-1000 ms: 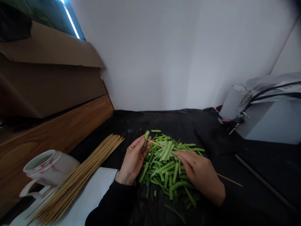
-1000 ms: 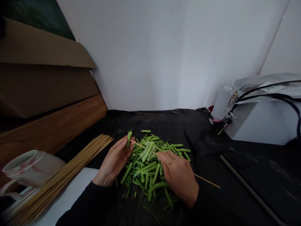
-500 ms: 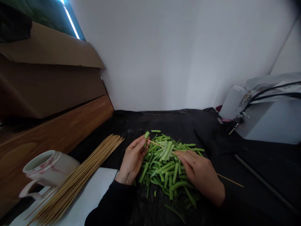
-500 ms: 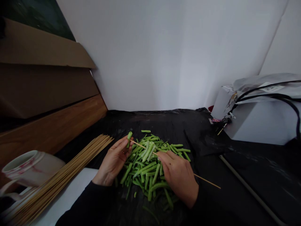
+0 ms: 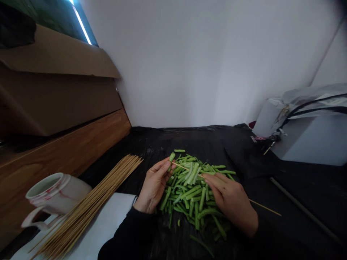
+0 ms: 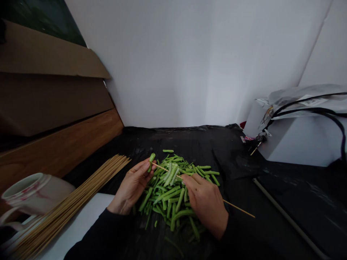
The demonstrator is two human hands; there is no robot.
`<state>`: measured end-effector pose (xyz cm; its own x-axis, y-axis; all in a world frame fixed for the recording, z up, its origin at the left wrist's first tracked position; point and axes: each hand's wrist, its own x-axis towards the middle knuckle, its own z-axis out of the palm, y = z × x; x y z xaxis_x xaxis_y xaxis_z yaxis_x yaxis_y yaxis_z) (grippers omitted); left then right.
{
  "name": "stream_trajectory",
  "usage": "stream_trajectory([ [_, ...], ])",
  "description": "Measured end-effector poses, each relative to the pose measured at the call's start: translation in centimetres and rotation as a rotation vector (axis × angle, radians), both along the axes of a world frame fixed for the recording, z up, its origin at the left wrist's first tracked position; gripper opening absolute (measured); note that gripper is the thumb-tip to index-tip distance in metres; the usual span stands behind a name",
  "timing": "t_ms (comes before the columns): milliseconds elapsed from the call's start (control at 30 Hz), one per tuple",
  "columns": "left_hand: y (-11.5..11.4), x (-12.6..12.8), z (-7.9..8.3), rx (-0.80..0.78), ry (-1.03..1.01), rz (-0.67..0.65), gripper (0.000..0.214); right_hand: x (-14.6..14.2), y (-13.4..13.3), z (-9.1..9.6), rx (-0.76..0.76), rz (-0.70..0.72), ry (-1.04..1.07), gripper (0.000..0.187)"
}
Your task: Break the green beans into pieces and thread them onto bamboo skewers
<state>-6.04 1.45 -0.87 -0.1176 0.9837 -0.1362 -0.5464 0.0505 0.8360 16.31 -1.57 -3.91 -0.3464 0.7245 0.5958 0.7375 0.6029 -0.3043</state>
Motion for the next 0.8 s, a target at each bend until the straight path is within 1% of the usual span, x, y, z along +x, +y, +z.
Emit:
stream_trajectory([
  [100, 0.03, 0.03, -0.12, -0.005, 0.003, -0.011, 0.028, -0.08, -0.06, 0.03, -0.006, 0.003, 0.008, 0.032],
  [233, 0.07, 0.08, -0.27, 0.036, 0.031, 0.015, 0.034, -0.17, -0.14, -0.06, -0.020, 0.019, 0.036, 0.031],
  [400, 0.00, 0.25, -0.32, 0.089, 0.066, 0.051, 0.034, -0.16, -0.09, -0.18, -0.013, 0.040, 0.055, 0.030],
  [467, -0.03, 0.27, -0.28, 0.081, 0.039, 0.021, 0.033, -0.15, -0.10, -0.10, -0.008, 0.043, 0.048, 0.030],
  [600, -0.02, 0.18, -0.17, 0.005, -0.048, -0.096, 0.026, -0.16, -0.14, 0.03, -0.013, 0.047, 0.045, 0.030],
  [800, -0.05, 0.25, -0.21, -0.006, -0.052, -0.090, 0.014, -0.20, -0.01, -0.40, 0.000, 0.046, 0.038, 0.030],
])
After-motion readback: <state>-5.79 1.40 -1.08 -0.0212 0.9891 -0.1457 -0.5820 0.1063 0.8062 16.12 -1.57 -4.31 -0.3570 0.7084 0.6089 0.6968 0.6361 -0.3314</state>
